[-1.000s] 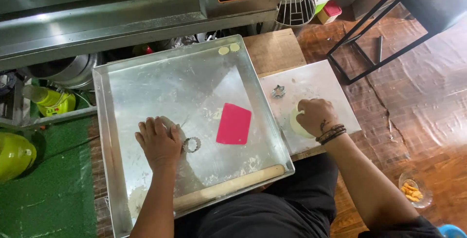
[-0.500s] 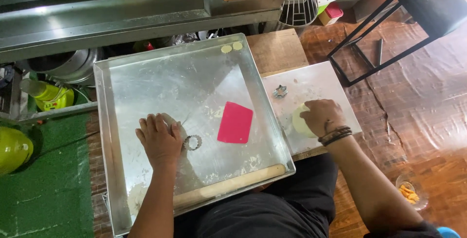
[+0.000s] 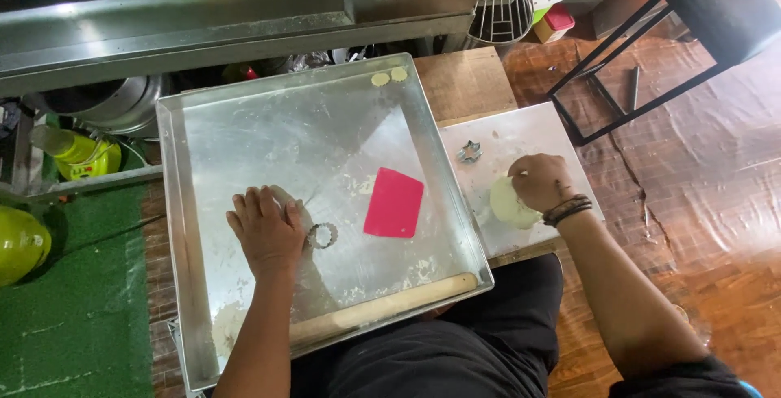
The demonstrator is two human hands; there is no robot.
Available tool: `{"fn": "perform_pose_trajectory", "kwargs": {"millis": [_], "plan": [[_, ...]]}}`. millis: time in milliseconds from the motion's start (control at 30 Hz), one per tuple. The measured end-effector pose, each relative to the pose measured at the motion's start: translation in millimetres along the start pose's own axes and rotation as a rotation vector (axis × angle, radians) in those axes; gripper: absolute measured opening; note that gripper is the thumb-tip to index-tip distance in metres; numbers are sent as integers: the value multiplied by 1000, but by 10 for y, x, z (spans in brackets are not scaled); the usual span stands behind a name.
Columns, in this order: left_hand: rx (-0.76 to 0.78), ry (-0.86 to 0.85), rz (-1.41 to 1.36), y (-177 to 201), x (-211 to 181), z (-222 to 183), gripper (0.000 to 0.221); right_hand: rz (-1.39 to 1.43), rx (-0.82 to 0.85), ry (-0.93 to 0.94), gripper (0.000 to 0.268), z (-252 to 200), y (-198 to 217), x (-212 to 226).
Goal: The person prepares small dough balls by rolling out dough with a rolling pin, cutting circular shapes with a metal mold, and then hand-rolling each piece.
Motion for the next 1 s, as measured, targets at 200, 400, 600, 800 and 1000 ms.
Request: {"fn": "perform_pose_trajectory", "kwargs": {"millis": [200,400,600,800,1000], "plan": [[-1,5,-34,17,3,-8,50,157,192,28,42,-603,795,443],[5,8,-28,-37,18,-11,50,54,44,141,41,-394,315,225],[9,10,-50,25,-4,-10,51,45,-58,132,23,-246,73,67],[-16,2,-59,30,-12,1,53,442,-67,85,17,-405,238,71],[13,9,-63,47,-15,-8,53,783,29,-127,28,-711,729,478]]}}
Point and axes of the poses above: each hand's wrist, its own z-axis towards the middle knuckle, its own y-axis out of the back of the hand, x = y × z, the point moved 1 cm from there along z, towards the middle knuckle, and after that the axes turned 6 degrees about z, right-handed, at the moved point
